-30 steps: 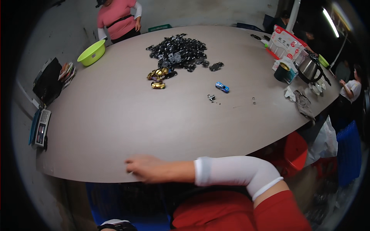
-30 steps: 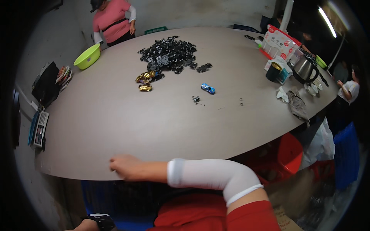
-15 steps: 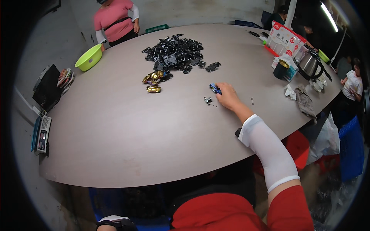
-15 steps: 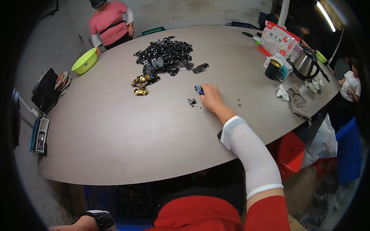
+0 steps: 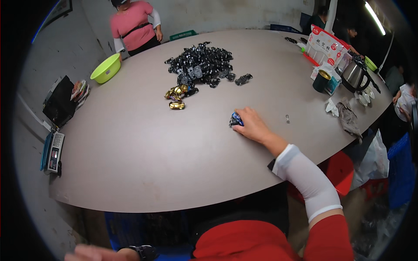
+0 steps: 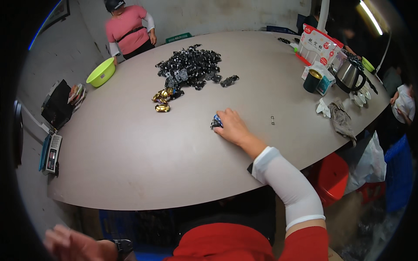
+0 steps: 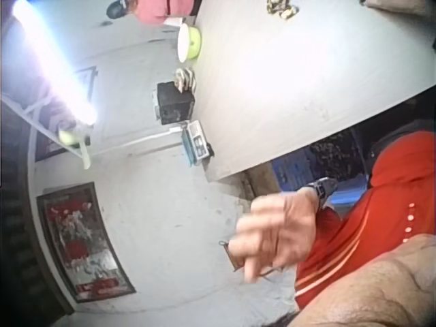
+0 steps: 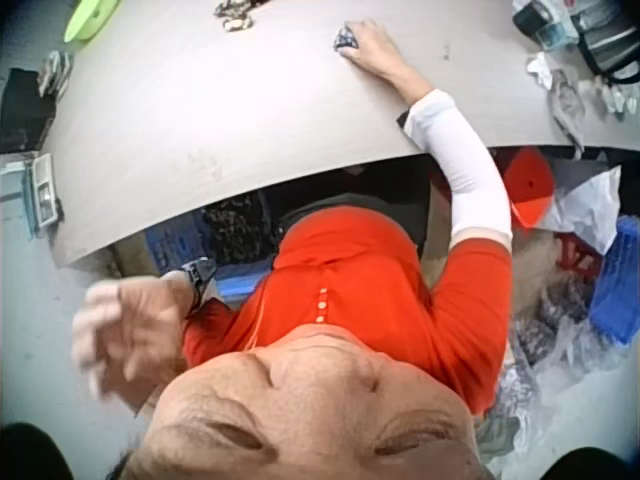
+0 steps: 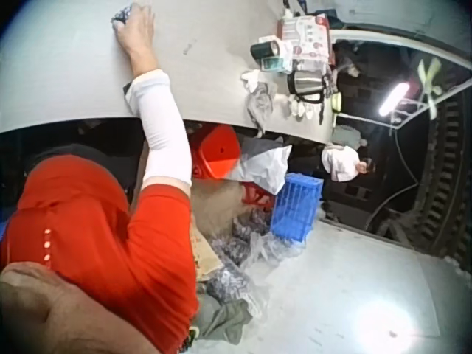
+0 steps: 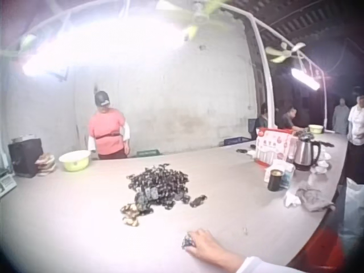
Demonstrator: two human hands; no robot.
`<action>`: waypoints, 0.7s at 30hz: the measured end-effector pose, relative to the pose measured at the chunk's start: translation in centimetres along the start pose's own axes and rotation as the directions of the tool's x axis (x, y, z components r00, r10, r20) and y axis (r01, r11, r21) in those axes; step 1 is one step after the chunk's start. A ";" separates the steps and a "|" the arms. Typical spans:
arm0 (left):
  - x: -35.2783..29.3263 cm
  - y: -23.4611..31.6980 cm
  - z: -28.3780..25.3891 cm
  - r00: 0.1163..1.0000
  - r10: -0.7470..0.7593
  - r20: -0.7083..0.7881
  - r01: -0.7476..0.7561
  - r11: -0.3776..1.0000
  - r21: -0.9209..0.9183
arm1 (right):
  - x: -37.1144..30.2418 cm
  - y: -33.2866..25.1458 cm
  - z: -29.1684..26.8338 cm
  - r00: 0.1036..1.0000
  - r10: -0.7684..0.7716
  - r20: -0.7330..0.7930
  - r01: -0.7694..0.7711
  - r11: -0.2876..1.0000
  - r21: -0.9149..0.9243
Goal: The person assembles small toy cars by hand at a table. They pick up black chassis and colored bodies, fit them together, and place the completed units into a blue crate. Other people are visible in the background working on similar tasks.
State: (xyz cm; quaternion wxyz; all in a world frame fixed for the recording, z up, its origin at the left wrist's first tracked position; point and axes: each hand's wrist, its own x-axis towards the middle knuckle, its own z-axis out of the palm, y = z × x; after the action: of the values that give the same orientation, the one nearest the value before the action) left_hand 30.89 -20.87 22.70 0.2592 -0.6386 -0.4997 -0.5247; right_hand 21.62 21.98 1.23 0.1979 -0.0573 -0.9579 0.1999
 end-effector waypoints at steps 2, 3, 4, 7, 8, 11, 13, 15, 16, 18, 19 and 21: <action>-1.3 -3.6 4.7 0.855 -0.086 -0.512 0.327 0.854 0.404 | 2.1 -1.1 1.9 0.998 0.061 0.014 -0.061 0.998 0.029; -3.2 -3.5 1.6 0.971 -0.187 -0.149 0.239 0.748 0.619 | 3.8 -2.1 3.1 0.998 0.055 -0.005 -0.055 0.998 0.041; -5.0 -6.0 2.3 0.924 -0.341 -0.176 0.382 0.775 0.504 | 4.5 -0.9 3.3 0.996 0.085 -0.010 -0.085 0.996 -0.003; -7.9 -10.4 3.9 0.709 -0.674 -0.208 0.699 0.633 0.333 | 7.9 -0.4 4.3 0.991 0.131 -0.005 -0.131 0.990 -0.046; -8.5 -11.3 4.0 0.649 -0.744 -0.158 0.740 0.570 0.356 | 9.3 -0.5 4.6 0.988 0.153 -0.003 -0.152 0.987 -0.054; -11.2 -13.2 4.1 0.619 -0.782 -0.069 0.680 0.490 0.545 | 12.0 -2.2 4.7 0.973 0.232 -0.011 -0.233 0.972 -0.021; -12.7 -13.7 4.2 0.631 -0.776 -0.005 0.599 0.483 0.639 | 11.6 -3.7 3.2 0.980 0.195 -0.043 -0.197 0.980 -0.027; -14.3 -13.5 3.4 0.599 -0.801 -0.008 0.619 0.457 0.639 | 9.8 -5.8 1.8 0.964 0.119 0.237 -0.120 0.993 -0.011; -15.1 -13.6 3.3 0.588 -0.809 -0.004 0.631 0.456 0.628 | 8.8 -5.9 1.4 0.927 0.088 0.366 -0.091 0.996 -0.009; -16.1 -14.1 3.5 0.561 -0.826 0.060 0.611 0.462 0.643 | 7.2 -5.5 2.2 0.885 -0.138 0.444 0.062 0.982 0.180; -16.3 -14.5 3.7 0.548 -0.831 0.098 0.595 0.470 0.652 | 7.6 -4.7 2.8 0.912 -0.154 0.381 0.102 0.983 0.154; -16.1 -15.4 4.2 0.557 -0.814 0.165 0.548 0.509 0.664 | 8.5 -2.5 3.2 0.973 -0.190 0.134 0.170 0.974 0.149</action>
State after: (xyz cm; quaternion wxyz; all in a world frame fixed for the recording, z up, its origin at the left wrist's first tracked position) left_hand 19.45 -17.52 3.42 0.0652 -0.3809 -0.8871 -0.2523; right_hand 12.44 20.12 2.56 0.1472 0.0586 -0.9553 0.2497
